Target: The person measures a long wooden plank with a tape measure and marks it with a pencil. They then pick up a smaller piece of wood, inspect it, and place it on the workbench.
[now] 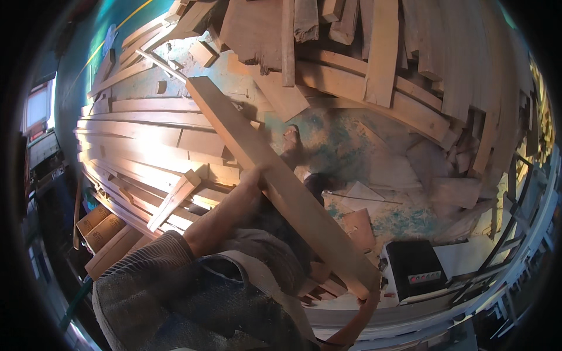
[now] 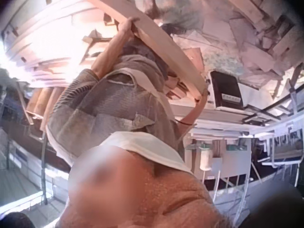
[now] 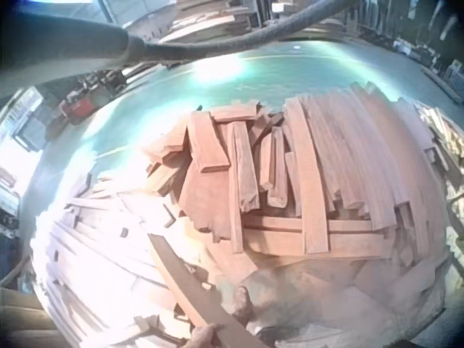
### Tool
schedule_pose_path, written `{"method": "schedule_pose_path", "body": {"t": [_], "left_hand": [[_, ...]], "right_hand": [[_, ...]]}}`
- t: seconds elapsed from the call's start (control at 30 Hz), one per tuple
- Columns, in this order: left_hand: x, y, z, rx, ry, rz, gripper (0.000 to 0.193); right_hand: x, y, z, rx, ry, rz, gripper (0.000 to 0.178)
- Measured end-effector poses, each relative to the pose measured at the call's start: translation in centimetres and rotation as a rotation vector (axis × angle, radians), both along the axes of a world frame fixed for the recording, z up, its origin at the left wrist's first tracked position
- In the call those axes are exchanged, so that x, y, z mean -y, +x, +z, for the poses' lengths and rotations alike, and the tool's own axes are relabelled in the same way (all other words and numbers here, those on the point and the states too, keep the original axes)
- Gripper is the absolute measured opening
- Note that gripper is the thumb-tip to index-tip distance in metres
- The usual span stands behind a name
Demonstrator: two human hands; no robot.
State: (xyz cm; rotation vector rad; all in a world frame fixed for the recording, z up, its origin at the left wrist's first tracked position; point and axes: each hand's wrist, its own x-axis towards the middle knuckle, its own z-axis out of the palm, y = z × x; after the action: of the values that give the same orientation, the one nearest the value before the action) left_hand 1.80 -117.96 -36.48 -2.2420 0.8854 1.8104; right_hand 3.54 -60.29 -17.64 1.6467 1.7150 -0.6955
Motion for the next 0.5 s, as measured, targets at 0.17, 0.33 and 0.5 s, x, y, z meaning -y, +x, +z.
{"method": "schedule_pose_path", "body": {"t": [0.17,0.33,0.5], "left_hand": [[1.2,1.4,2.5,-0.273,0.032,-0.047,0.047],[0.7,-2.4,11.1,-0.644,0.073,-0.150,0.057],[-3.3,-7.5,22.5,-0.936,0.041,-0.214,0.069]], "right_hand": [[0.3,1.9,1.0,-0.112,-0.081,-0.065,0.075],[-1.7,6.5,0.0,-0.382,-0.329,-0.193,0.071],[-3.5,6.8,-1.7,-0.723,-0.515,-0.234,0.068]]}}
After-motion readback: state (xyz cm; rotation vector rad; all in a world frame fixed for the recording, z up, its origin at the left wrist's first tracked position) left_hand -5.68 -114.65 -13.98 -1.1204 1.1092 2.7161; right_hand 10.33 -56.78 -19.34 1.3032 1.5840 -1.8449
